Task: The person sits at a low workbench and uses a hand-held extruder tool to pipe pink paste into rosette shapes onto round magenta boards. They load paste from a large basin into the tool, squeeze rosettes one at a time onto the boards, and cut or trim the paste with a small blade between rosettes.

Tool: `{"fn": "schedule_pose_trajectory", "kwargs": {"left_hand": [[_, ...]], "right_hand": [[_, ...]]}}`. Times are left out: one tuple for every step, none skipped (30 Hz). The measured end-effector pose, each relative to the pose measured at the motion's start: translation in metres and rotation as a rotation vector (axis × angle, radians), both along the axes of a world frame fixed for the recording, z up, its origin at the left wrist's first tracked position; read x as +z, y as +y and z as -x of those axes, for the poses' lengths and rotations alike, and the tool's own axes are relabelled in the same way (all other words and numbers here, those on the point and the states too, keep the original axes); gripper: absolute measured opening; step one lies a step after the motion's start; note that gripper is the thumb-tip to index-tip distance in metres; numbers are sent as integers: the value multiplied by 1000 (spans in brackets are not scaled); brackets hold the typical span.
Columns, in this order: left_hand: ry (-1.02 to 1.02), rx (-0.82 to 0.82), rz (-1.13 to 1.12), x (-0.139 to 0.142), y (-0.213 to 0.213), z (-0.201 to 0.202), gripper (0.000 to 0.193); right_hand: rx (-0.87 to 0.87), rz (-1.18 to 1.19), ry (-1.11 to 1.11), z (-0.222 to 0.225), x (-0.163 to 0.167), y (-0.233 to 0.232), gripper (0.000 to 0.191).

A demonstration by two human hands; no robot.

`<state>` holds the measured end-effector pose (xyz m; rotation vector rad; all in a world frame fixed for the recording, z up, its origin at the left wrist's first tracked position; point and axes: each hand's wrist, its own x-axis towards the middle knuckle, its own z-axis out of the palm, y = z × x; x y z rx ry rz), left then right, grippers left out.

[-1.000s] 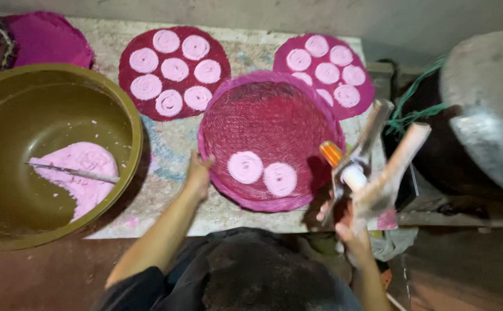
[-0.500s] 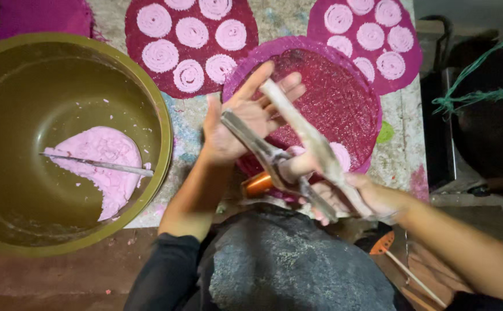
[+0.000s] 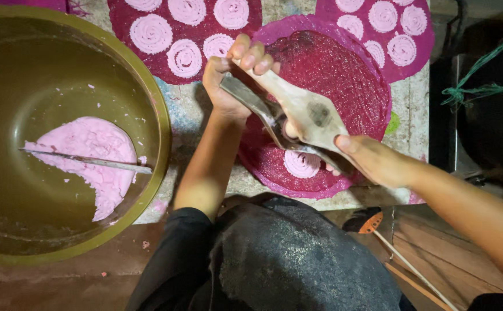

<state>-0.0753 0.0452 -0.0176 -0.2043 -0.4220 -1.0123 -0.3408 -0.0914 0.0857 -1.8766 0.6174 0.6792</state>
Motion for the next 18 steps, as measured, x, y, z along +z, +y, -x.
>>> {"fn": "schedule_pose_trajectory", "kwargs": {"left_hand": [[2,-12,10,-2,1,1,12],[6,1,1,-3,2,2,12],[9,15,-7,-4,1,5,12],[13,29,-15,-3,-1,7,12],[17,22,4,-1,-5,9,14],[23,15,22,2,-11,11,15],[29,8,41,6,-15,10,17],[7,8,51,10,-17,6,17],[-19,6,63,15,-21,-1,17],[-46,3,76,20,-22,-7,18],[-65,8,77,23,-18,-11,18],[-85,11,77,25,-14,-15,19],[-103,14,75,27,-10,-15,19],[-88,28,59,28,-6,-12,20],[-75,43,46,28,-3,-8,20],[-63,59,32,28,-2,-3,20],[-45,58,34,28,-4,2,20],[-24,57,35,28,-8,7,20]], "right_hand": [[-14,5,-7,-2,1,3,93],[-28,11,-15,-3,2,5,92],[-19,20,21,-3,7,4,92],[-8,29,58,-3,12,2,91],[3,39,98,-2,18,-1,91],[-9,18,35,-2,23,-3,89],[-21,-3,-28,-3,26,-5,88],[-33,-22,-93,-5,28,-7,87],[-56,-47,-106,-6,27,-6,87],[-79,-70,-121,-8,26,-5,86],[-102,-94,-136,-9,25,-3,86],[-73,-71,-150,-9,23,-1,86],[-45,-51,-162,-9,23,1,87],[-17,-32,-174,-8,23,2,88],[-18,-41,-138,-5,25,2,87],[-18,-50,-102,-3,28,1,87],[-17,-60,-66,-1,33,-2,86],[-11,-7,-57,0,37,-6,85]]}}
